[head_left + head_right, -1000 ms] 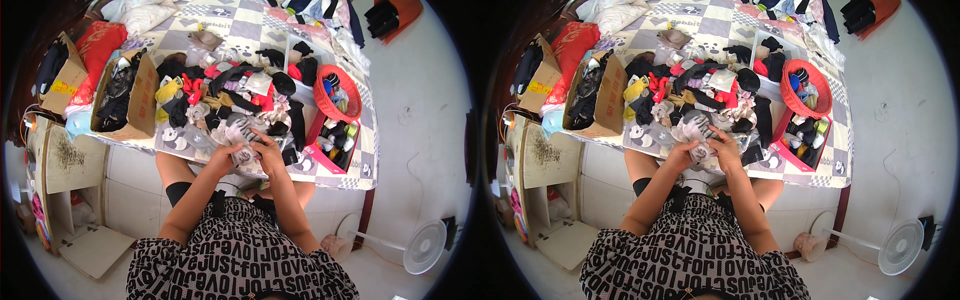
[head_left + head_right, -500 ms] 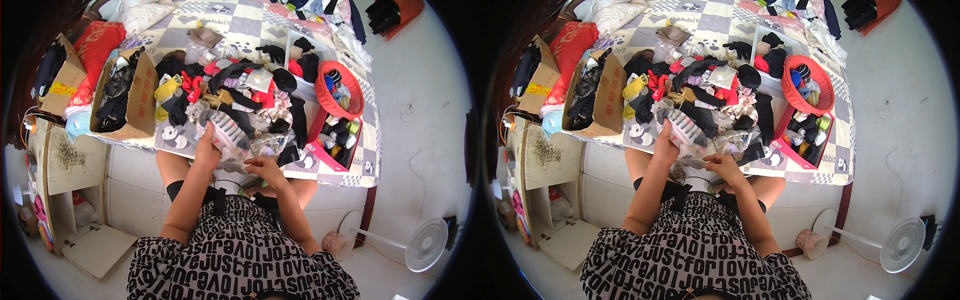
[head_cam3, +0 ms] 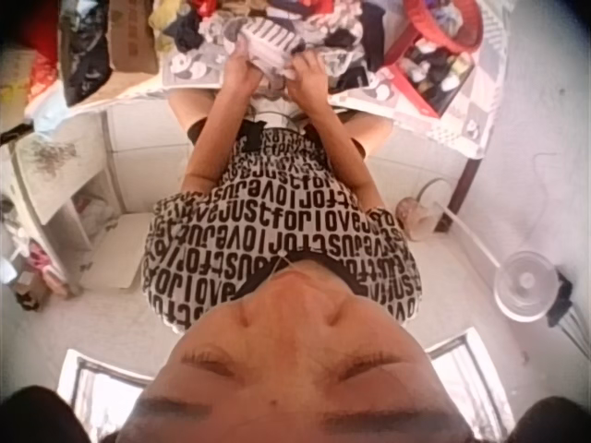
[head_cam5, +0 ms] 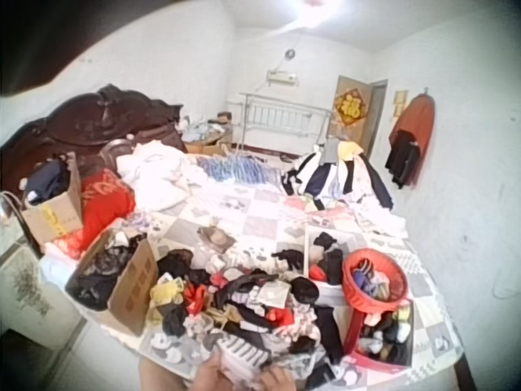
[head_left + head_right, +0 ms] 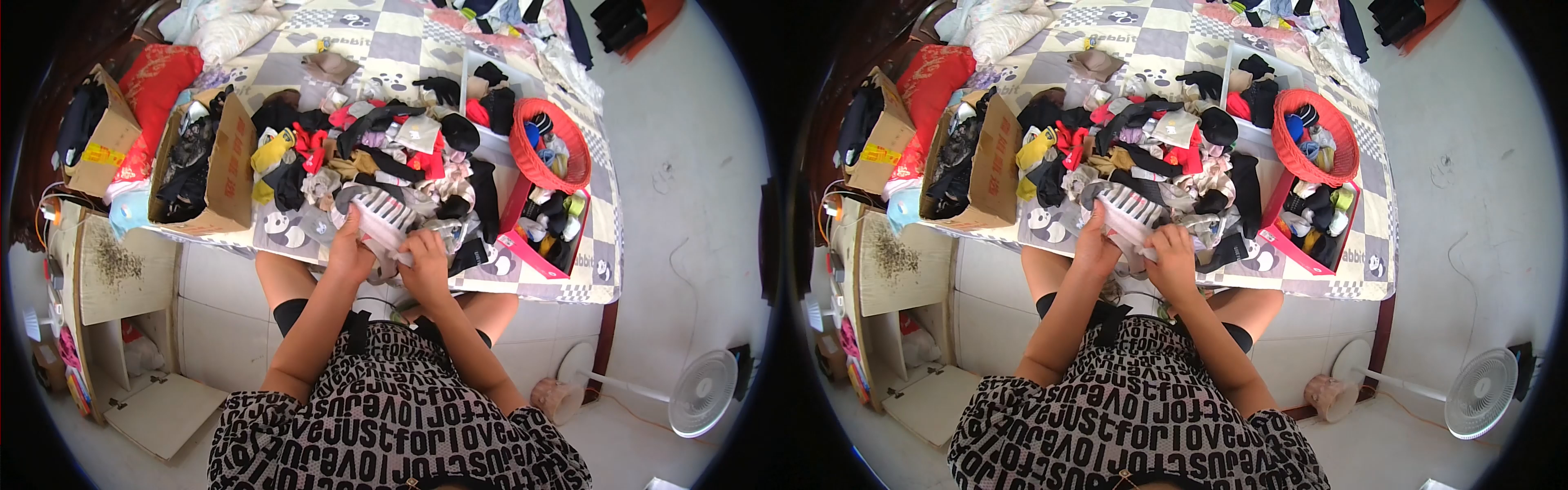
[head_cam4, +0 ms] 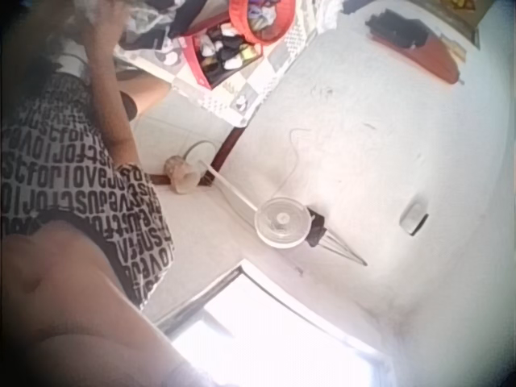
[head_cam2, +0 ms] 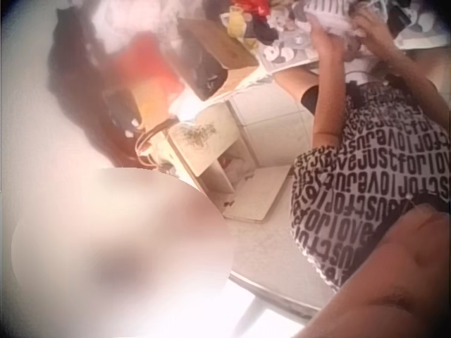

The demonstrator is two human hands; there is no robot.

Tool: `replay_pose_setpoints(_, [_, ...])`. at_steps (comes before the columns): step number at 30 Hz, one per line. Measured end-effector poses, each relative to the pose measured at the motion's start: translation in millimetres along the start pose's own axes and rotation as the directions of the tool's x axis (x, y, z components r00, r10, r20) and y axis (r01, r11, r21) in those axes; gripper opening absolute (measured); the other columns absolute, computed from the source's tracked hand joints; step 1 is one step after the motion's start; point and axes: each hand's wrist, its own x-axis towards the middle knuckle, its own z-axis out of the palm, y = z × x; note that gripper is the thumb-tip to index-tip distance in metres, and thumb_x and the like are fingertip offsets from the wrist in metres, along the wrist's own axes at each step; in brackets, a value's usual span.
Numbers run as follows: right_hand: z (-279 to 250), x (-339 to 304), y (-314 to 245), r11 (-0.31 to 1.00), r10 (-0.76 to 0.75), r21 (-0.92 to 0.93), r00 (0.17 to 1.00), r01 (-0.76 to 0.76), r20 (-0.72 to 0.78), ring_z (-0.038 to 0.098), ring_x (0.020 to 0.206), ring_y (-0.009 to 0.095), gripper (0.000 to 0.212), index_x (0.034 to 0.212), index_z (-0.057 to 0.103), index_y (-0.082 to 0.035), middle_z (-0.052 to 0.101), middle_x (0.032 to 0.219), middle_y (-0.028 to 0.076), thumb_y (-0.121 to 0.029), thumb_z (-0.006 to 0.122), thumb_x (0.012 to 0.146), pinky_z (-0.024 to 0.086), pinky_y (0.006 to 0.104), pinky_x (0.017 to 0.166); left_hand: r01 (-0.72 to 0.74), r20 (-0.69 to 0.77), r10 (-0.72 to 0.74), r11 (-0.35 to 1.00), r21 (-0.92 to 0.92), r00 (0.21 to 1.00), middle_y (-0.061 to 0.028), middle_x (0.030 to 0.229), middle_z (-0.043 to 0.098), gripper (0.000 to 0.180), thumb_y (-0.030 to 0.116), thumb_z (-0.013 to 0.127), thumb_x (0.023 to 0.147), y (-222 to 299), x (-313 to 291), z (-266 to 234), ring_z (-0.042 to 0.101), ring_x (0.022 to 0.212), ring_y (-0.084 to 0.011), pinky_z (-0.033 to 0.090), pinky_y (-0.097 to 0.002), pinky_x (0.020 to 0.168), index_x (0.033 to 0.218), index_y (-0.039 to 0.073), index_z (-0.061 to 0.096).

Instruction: The person pairs and folds socks by hand on a bed, placing them into a pink box or a red basket. They also place a bra and a pair of underwear into a cardboard box.

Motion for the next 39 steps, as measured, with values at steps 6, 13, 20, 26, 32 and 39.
replay_pose_setpoints(6, [-14, -26, 13, 0.968, -0.048, 0.240, 0.994, 0.070, -0.096, 0.048, 0.063, 0.028, 0.028, 0.066, 0.041, -0.006, 0.045, 0.066, 0.009, 0.008, 0.062, 0.053, 0.038, 0.0337, 0.059, -0.160, -0.112, 0.150, 0.983, -0.086, 0.982, -0.0075, 0.112, 0.057, 0.036, 0.032, 0.045, 0.094, 33, 12, -8, 0.054, 0.105, -0.0238, 0.041, -0.0412, 0.094, 0.116, 0.004, 0.048])
replay_pose_setpoints(13, [-30, -45, 22, 0.944, 0.063, 0.321, 0.996, -0.079, 0.058, 0.052, 0.069, 0.025, 0.021, 0.071, 0.048, -0.002, 0.050, 0.073, 0.008, 0.007, 0.065, 0.063, 0.042, 0.0308, 0.061, -0.114, -0.043, 0.110, 0.988, -0.108, 0.993, -0.0111, 0.114, 0.056, 0.038, 0.031, 0.044, 0.094, 35, 9, -7, 0.053, 0.106, -0.0272, 0.040, -0.0456, 0.095, 0.118, 0.002, 0.048])
replay_pose_setpoints(20, [-33, -25, 13, 0.880, 0.276, 0.389, 0.960, -0.272, 0.047, 0.056, 0.082, 0.021, 0.022, 0.087, 0.059, -0.005, 0.056, 0.095, 0.008, -0.001, 0.070, 0.069, 0.047, 0.0280, 0.069, 0.159, 0.309, -0.134, 0.986, -0.056, 0.942, -0.0171, 0.111, 0.056, 0.045, 0.030, 0.043, 0.091, 16, -5, 15, 0.055, 0.102, -0.0321, 0.040, -0.0464, 0.095, 0.119, -0.004, 0.047])
replay_pose_setpoints(26, [-42, 21, -22, 0.954, 0.163, 0.280, 0.969, -0.107, -0.184, 0.052, 0.092, 0.022, 0.043, 0.108, 0.054, -0.007, 0.050, 0.108, 0.011, -0.003, 0.071, 0.069, 0.046, 0.0295, 0.073, -0.249, 0.238, 0.130, 0.770, 0.587, 0.963, -0.0057, 0.105, 0.056, 0.031, 0.018, 0.048, 0.090, -25, -21, 18, 0.053, 0.095, -0.0134, 0.041, -0.0288, 0.083, 0.115, -0.001, 0.050])
replay_pose_setpoints(32, [-39, 19, -12, 0.916, 0.170, 0.395, 0.959, -0.069, -0.226, 0.054, 0.087, 0.018, 0.011, 0.087, 0.062, -0.001, 0.057, 0.095, 0.008, -0.003, 0.065, 0.077, 0.043, 0.0269, 0.078, -0.290, 0.307, 0.120, 0.743, 0.603, 0.944, -0.0050, 0.106, 0.056, 0.031, 0.019, 0.047, 0.092, -27, -29, 20, 0.052, 0.093, -0.0130, 0.041, -0.0271, 0.084, 0.117, -0.001, 0.049])
replay_pose_setpoints(39, [-50, 7, -3, 0.579, 0.522, 0.783, 0.841, -0.227, -0.142, 0.044, 0.069, 0.004, 0.012, 0.084, 0.058, -0.003, 0.054, 0.076, -0.004, -0.014, 0.057, 0.089, 0.038, 0.0191, 0.064, -0.010, 0.097, -0.044, 0.869, 0.496, 0.994, -0.0064, 0.107, 0.058, 0.050, 0.043, 0.038, 0.094, -17, -26, 20, 0.058, 0.089, -0.0133, 0.044, -0.0253, 0.076, 0.119, 0.001, 0.046])
